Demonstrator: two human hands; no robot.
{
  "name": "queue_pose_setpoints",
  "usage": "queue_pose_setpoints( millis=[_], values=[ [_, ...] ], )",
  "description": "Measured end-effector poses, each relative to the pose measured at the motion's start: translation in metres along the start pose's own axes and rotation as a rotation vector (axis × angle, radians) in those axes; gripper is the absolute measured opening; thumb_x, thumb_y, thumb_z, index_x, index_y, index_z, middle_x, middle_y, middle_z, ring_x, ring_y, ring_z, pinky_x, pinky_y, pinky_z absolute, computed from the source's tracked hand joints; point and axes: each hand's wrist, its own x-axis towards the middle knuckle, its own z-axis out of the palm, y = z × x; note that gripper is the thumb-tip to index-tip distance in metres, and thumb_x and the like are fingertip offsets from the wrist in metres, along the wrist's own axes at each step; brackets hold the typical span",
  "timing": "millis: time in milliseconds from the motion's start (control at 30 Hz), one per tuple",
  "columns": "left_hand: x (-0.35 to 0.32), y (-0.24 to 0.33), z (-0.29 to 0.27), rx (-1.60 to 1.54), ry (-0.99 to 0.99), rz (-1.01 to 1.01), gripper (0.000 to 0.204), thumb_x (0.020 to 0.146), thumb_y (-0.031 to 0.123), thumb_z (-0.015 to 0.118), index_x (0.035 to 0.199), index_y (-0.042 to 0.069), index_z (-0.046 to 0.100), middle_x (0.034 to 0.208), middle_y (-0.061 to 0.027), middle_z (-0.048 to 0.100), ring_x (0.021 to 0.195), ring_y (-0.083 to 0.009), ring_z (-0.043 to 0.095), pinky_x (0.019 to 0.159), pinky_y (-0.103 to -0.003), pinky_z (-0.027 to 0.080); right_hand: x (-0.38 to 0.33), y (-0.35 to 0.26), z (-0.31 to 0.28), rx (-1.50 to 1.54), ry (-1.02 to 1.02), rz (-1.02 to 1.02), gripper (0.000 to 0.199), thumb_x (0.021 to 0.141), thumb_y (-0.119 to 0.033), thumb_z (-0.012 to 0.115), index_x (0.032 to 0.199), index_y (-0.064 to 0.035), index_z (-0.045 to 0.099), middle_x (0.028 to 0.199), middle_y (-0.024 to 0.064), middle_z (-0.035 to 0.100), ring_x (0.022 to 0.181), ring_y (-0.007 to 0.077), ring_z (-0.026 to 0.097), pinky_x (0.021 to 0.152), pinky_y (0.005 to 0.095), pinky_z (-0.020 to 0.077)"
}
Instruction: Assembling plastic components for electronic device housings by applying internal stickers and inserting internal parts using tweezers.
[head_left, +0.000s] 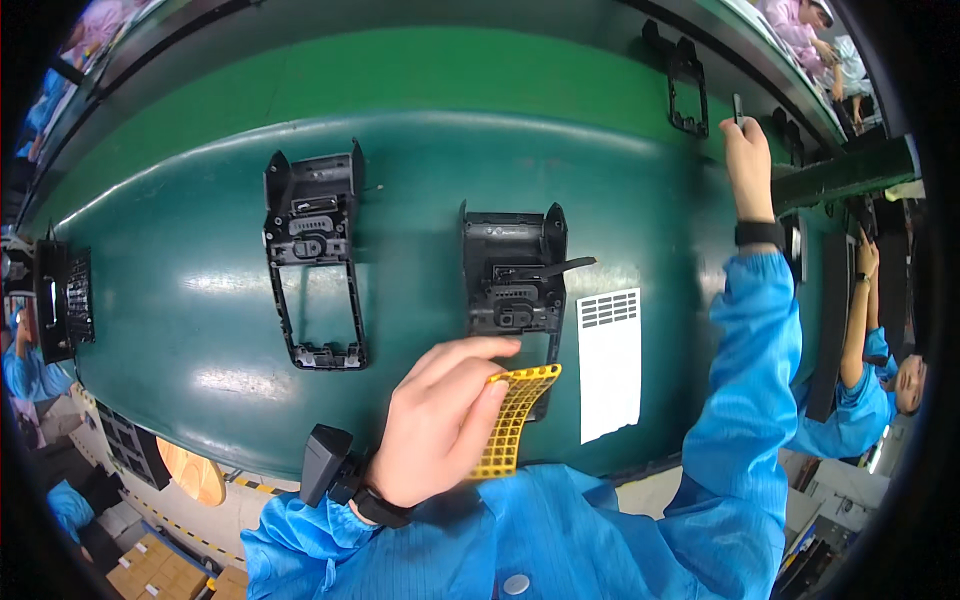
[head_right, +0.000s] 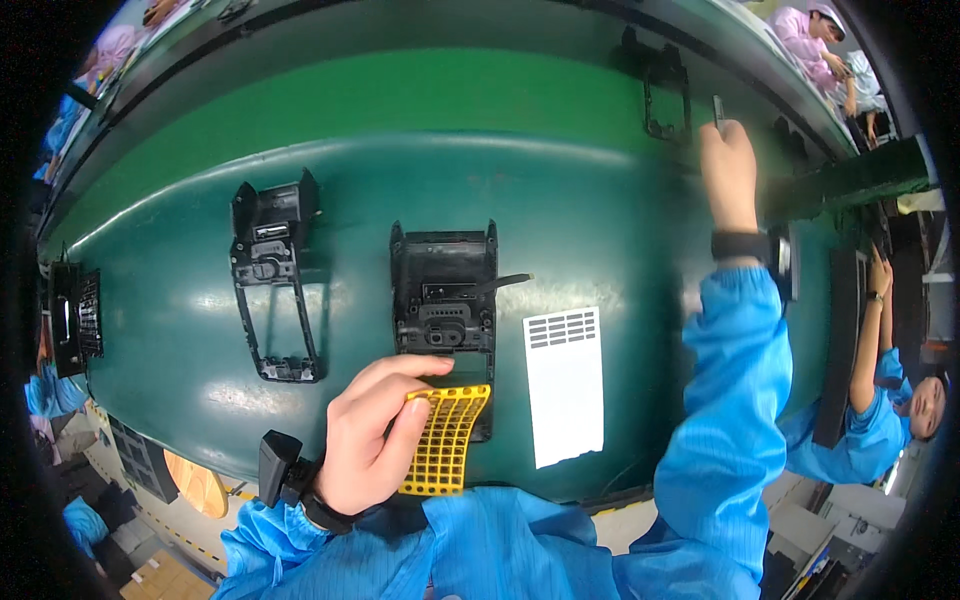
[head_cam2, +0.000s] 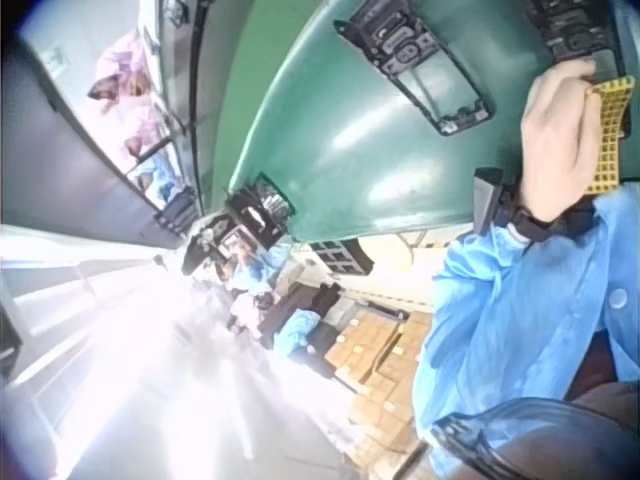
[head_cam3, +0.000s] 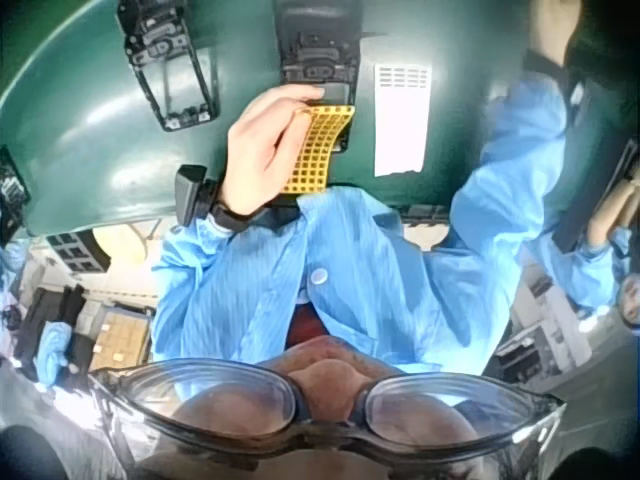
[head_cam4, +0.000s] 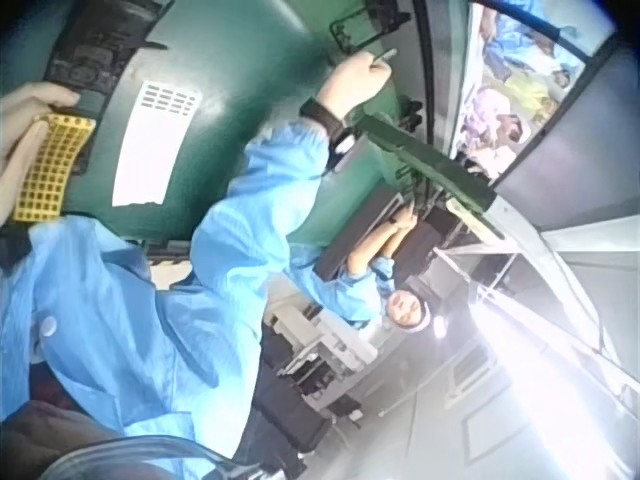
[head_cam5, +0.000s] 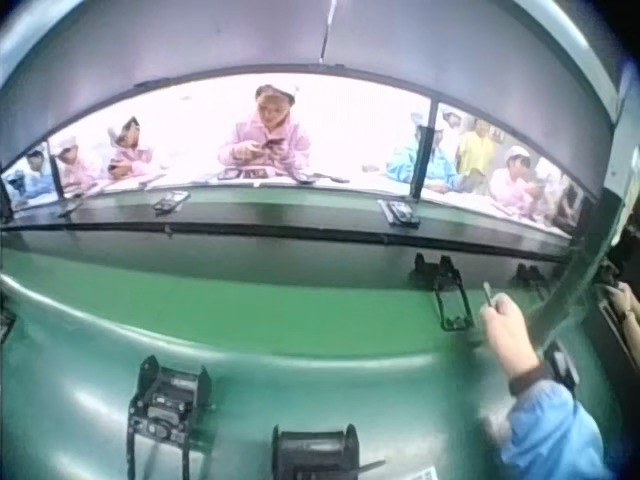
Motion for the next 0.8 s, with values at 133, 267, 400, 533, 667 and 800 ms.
queue_pose_setpoints(
  millis=[133,267,400,533,667,800],
  values=[
    [0.017,-0.002,-0.003,0.231,0.126,0.066,0.005,0.085,-0.001,0.054,0.084,-0.004,0.058,0.102,-0.0171,0.061,0.089,-0.0329,0.058,0.079,-0.036,0.046,0.036,-0.005,0.039,-0.278,0.121,0.024,0.036,0.084,-0.028,0.058,0.102,0.0031,0.060,0.098,0.0262,0.064,0.092,0.0401,0.062,0.083,0.0427,0.0472],
    [0.031,-0.009,-0.006,0.336,0.195,0.114,0.004,0.084,-0.002,0.054,0.086,-0.005,0.057,0.099,-0.0162,0.059,0.087,-0.0342,0.056,0.078,-0.037,0.045,0.060,0.019,0.042,-0.345,-0.114,-0.133,0.040,0.082,-0.029,0.062,0.105,0.0039,0.062,0.103,0.0264,0.063,0.100,0.0414,0.060,0.086,0.0437,0.0468],
    [0.035,-0.018,-0.022,0.432,0.257,0.111,0.005,0.086,-0.001,0.052,0.087,-0.006,0.055,0.097,-0.0171,0.057,0.086,-0.0342,0.056,0.077,-0.037,0.045,0.031,-0.034,0.010,-0.133,-0.244,-0.119,0.043,0.084,-0.028,0.061,0.108,0.0082,0.060,0.093,0.0243,0.065,0.087,0.0346,0.063,0.077,0.0386,0.0472],
    [0.032,-0.032,-0.047,0.498,0.341,0.058,0.012,0.091,0.003,0.048,0.086,-0.006,0.054,0.095,-0.0169,0.057,0.082,-0.0308,0.056,0.074,-0.034,0.045,-0.064,-0.098,-0.026,0.217,-0.441,-0.012,0.028,0.087,-0.021,0.058,0.092,0.0060,0.055,0.079,0.0088,0.055,0.073,0.0131,0.050,0.065,0.0294,0.0420],
    [0.022,-0.044,-0.086,0.528,0.452,0.024,0.012,0.092,0.003,0.047,0.090,-0.006,0.055,0.093,-0.0165,0.057,0.083,-0.0304,0.057,0.075,-0.034,0.045,-0.177,-0.141,-0.042,0.503,-0.608,0.010,0.015,0.085,-0.007,0.060,0.084,-0.0004,0.046,0.071,-0.0013,0.047,0.066,0.0069,0.041,0.056,0.0256,0.0359],
    [0.018,-0.061,-0.129,0.563,0.492,0.015,0.014,0.095,0.004,0.044,0.094,-0.006,0.055,0.094,-0.0110,0.055,0.086,-0.0198,0.054,0.079,-0.027,0.042,-0.244,-0.154,-0.045,0.299,-0.751,-0.067,0.020,0.084,-0.007,0.065,0.091,-0.0022,0.047,0.064,0.0147,0.056,0.057,0.0309,0.060,0.053,0.0358,0.0459]
  ],
)
